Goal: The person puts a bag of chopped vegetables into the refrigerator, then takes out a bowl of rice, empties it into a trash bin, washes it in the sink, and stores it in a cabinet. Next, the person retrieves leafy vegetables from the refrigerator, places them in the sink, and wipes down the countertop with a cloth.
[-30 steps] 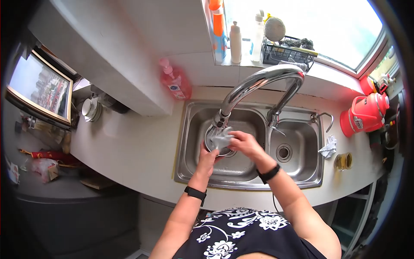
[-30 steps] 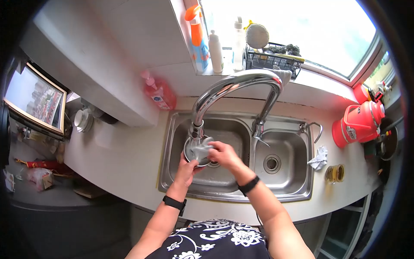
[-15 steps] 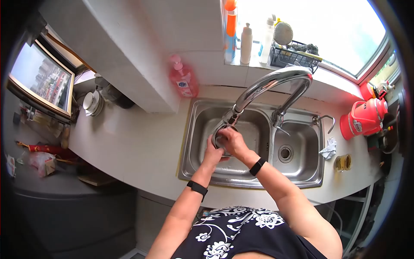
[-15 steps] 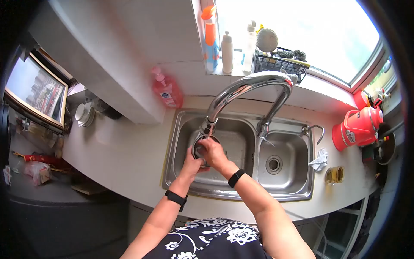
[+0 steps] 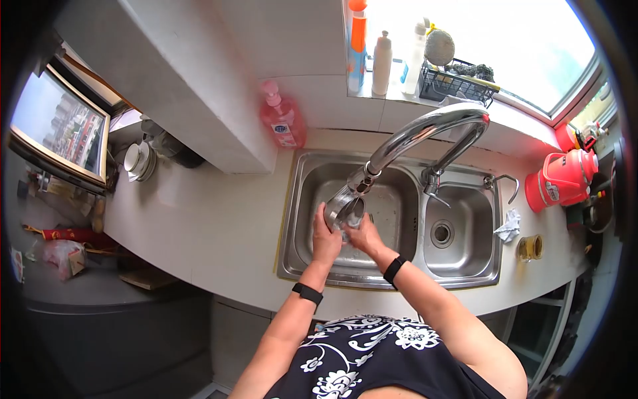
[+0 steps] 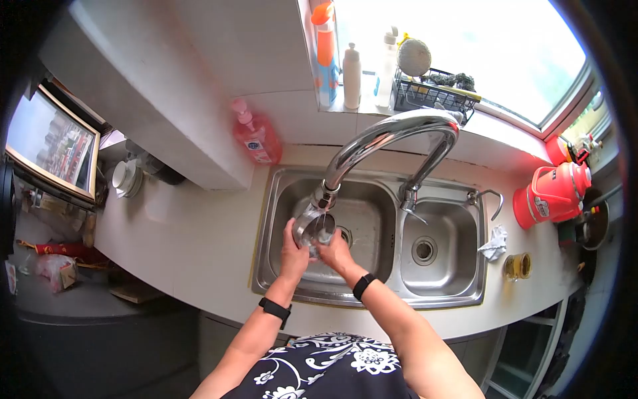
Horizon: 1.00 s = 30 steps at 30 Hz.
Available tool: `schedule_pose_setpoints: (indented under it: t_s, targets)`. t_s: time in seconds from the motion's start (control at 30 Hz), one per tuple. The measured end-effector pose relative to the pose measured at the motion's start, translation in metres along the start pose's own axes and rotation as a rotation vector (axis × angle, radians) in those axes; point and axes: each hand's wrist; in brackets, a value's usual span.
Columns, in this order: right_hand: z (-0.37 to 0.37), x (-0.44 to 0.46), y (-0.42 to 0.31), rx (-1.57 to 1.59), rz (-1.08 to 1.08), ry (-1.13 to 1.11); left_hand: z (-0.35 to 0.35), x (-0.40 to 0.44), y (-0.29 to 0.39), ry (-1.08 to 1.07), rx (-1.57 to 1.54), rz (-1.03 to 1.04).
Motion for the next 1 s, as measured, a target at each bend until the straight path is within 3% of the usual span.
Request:
schedule_pose_setpoints:
  t_s: [0.07, 0.1, 0.13, 0.2, 0.23, 0.27, 0.33, 0.37, 0.4, 0.43, 0.47, 0.53, 0.57, 0.6, 0.67, 0.7, 0.73, 0.8, 0.87, 0.9, 0.93, 1.0]
  targets:
    - [-0.018, 0.016, 0.017, -0.633, -0.696, 0.293, -0.016, -0.005, 0.019, -0.344, 0.049, -0.452]
    - [-0.029, 0.015, 0.017, -0.631, -0.614, 0.130, -0.021, -0.002, 0.022, -0.420, 0.071, -0.533]
    - [-0.025, 0.019, 0.023, -0.630, -0.611, 0.130, -0.018, 0.000, 0.012, -0.423, 0.073, -0.535]
    - [-0.012, 0.026, 0.039, -0.257, -0.251, 0.118, -0.004, 0.003, -0.016, -0.154, 0.056, -0.066]
    - [-0.002, 0.008, 0.022, 0.042, -0.004, 0.005, 0.004, -0.001, -0.013, -0.024, 0.039, 0.140]
    - [-0.001, -0.001, 0.019, 0.270, 0.066, -0.180, 0.004, -0.001, -0.014, -0.024, 0.036, 0.141]
    - [-0.007, 0.005, 0.021, -0.173, -0.095, -0.019, 0.003, -0.002, -0.016, -0.179, -0.152, -0.123]
    - [-0.017, 0.015, 0.033, -0.462, -0.398, 0.144, -0.003, -0.002, 0.000, -0.181, -0.152, -0.126]
    - [-0.025, 0.022, 0.045, -0.748, -0.698, 0.307, -0.012, -0.002, 0.017, -0.357, -0.120, -0.316]
    - [-0.028, 0.023, 0.045, -0.748, -0.659, 0.276, -0.018, -0.001, 0.029, -0.530, -0.087, -0.502]
    - [-0.026, 0.020, 0.039, -0.748, -0.661, 0.276, -0.013, 0.003, 0.017, -0.529, -0.088, -0.501]
    - [-0.017, 0.013, 0.025, -0.031, -0.001, -0.027, 0.010, 0.011, -0.029, -0.265, -0.175, -0.178]
    - [-0.014, 0.005, 0.019, 0.160, 0.130, -0.200, 0.016, 0.008, -0.031, -0.155, -0.152, -0.035]
    - [-0.015, 0.009, 0.025, 0.161, 0.133, -0.197, 0.016, 0.007, -0.035, -0.158, -0.152, -0.036]
    - [-0.023, 0.017, 0.030, -0.374, -0.222, 0.034, 0.003, 0.000, -0.007, -0.356, -0.377, -0.377]
    - [-0.037, 0.016, 0.027, -0.732, -0.520, 0.107, -0.004, 0.003, -0.005, -0.485, -0.339, -0.460]
    - [-0.048, 0.018, 0.011, -0.821, -0.560, 0.002, -0.006, 0.007, -0.002, -0.486, -0.342, -0.465]
    - [-0.045, 0.027, 0.012, -0.817, -0.532, 0.021, -0.008, 0.015, 0.004, -0.608, -0.226, -0.571]
    - [-0.029, 0.023, 0.008, -0.489, -0.418, 0.148, 0.001, 0.019, -0.004, -0.553, -0.254, -0.546]
    - [-0.028, 0.011, -0.010, -0.101, -0.025, -0.138, 0.010, 0.014, -0.008, -0.395, -0.371, -0.464]
    - [-0.021, 0.016, -0.003, 0.086, 0.080, -0.289, 0.015, 0.011, -0.015, -0.237, -0.479, -0.379]
    - [-0.024, 0.028, 0.008, -0.169, 0.115, -0.279, 0.015, 0.012, -0.031, -0.213, -0.469, -0.333]
Point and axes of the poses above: each hand's wrist, its own x-axis towards the middle knuckle, its own z-axis out of the palm, y = z × x, and after that the axes turned 9 degrees about -z, right-handed
